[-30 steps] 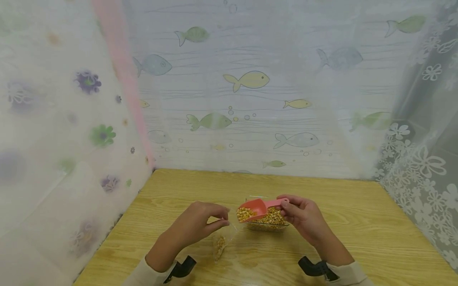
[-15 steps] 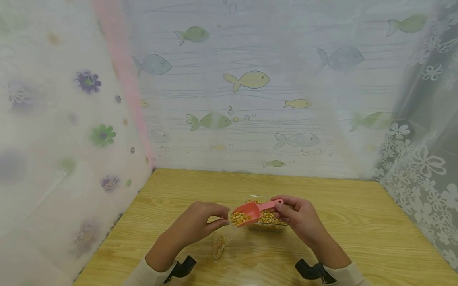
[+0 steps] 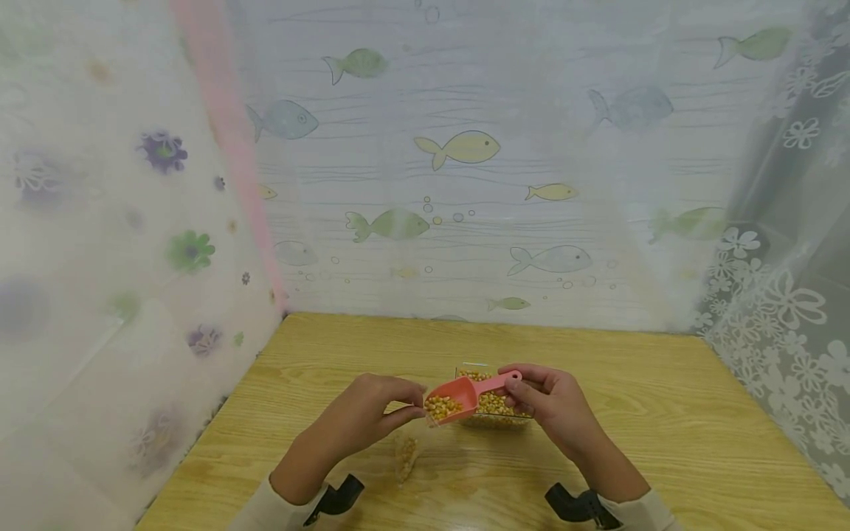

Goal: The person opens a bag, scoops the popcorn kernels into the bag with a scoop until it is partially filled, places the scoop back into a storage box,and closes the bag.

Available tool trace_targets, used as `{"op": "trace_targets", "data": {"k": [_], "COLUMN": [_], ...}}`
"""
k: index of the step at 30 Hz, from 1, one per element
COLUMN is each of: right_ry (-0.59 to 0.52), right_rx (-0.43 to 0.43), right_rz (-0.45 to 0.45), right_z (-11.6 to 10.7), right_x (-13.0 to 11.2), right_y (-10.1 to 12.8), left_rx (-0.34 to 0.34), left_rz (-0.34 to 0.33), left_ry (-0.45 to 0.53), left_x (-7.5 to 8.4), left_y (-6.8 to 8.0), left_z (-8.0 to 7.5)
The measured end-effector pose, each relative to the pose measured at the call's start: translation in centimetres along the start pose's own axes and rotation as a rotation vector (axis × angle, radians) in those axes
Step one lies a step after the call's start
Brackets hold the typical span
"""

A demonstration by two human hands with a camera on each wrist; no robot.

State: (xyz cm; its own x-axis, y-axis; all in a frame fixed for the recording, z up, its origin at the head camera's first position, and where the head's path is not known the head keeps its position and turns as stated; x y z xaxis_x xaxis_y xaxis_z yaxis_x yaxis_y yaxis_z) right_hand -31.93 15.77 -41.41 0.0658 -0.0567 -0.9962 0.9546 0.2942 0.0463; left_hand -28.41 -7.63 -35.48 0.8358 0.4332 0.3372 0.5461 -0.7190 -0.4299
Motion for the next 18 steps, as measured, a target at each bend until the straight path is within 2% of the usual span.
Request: {"op": "trace_targets", "data": {"k": [18], "right_ry": [0.086], "right_rx": [0.020], "right_rz": [-0.039], "right_z": [0.50], "right_x": [-0.74], "right_y": [0.30], "left_rx": [-0.009], "left_rz": [0.012], "left_ry": [-0.007], "left_x": [-0.05], "left_y": [0.11], "left_z": [0.17]}}
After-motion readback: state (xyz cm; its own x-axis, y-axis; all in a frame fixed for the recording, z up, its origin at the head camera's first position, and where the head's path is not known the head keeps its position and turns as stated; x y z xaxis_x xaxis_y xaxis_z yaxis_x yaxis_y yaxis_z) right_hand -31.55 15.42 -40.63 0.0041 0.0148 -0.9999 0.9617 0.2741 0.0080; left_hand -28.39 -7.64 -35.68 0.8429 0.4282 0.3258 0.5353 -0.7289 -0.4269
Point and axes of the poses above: each hand's wrist, its own y-axis away from the middle knuckle, its own z-axis out of the palm, x = y × z, the point moved 10 cm from there along -y, towards the middle knuckle, and after that the axes turned 7 degrees about z, right-handed, at the moved point
